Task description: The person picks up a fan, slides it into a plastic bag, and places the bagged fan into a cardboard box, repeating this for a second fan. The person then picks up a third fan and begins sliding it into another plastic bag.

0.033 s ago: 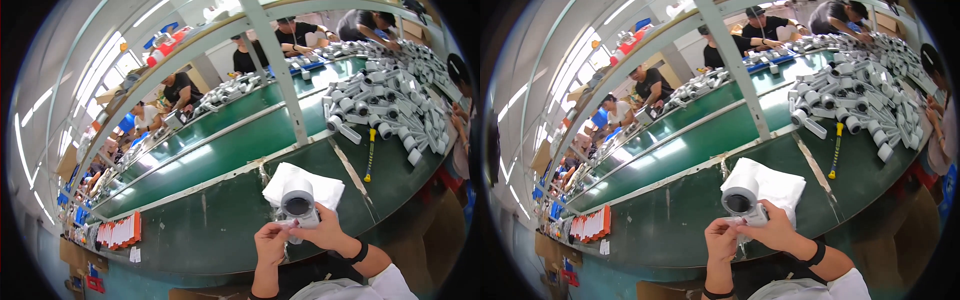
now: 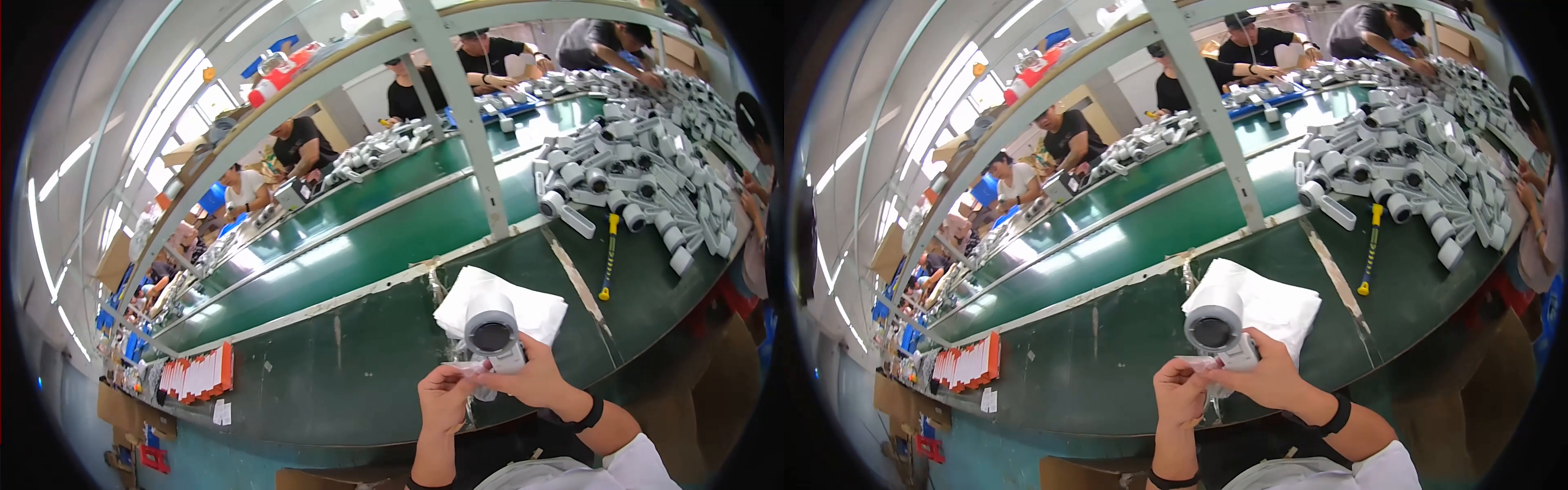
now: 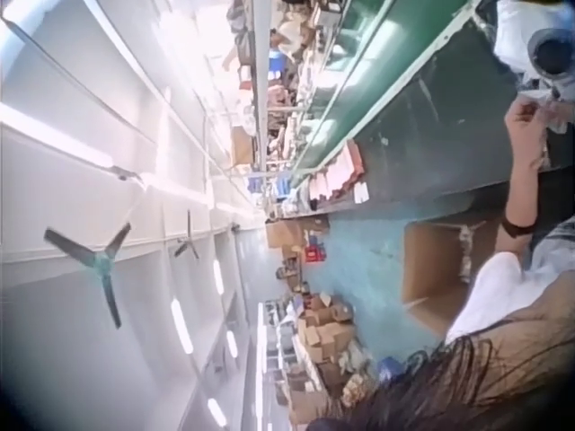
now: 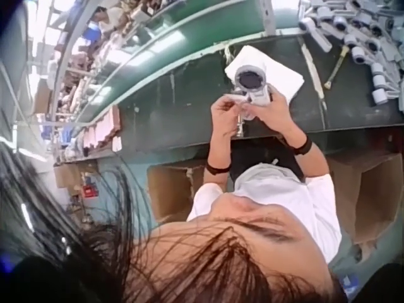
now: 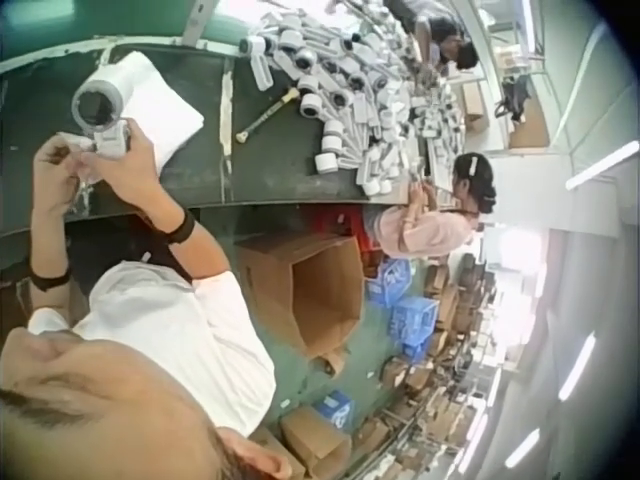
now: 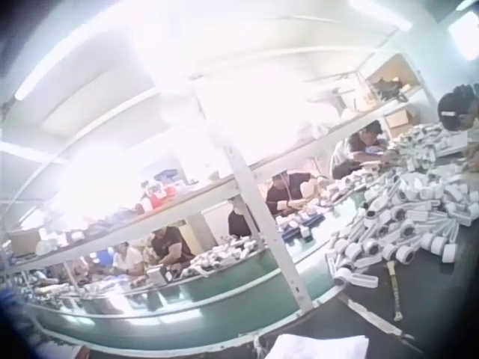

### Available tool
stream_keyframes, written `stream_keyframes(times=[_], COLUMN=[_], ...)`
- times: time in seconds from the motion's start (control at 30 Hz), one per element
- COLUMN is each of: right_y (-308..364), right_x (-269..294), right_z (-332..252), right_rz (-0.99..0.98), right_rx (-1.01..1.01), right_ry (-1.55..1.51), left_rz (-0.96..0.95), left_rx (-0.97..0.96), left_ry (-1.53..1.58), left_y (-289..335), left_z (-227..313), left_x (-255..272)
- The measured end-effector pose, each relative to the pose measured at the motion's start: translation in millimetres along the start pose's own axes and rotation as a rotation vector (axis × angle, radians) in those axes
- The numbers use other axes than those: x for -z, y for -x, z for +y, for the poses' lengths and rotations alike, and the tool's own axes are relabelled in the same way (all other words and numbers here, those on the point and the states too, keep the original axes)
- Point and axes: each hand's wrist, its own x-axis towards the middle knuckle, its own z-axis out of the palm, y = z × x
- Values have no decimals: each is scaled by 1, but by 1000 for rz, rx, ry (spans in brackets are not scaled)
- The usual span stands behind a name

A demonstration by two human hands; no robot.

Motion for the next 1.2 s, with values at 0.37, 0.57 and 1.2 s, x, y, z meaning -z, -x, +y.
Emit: stream_keyframes(times=[0.37,0.57,1.2], right_y=[-11,-7,-4], right_x=[-16,-23,-8], right_z=[11,16,16], right_rz=[147,167,99], right_rx=[-35,-35,72], right_ry=[-53,-144,134], left_rz=[5,86,250], left_rx=[-60,-1,-109], left_ry=[261,488,-285], left_y=[4,3,2], left_z=[12,24,15], left_x=[29,22,-17])
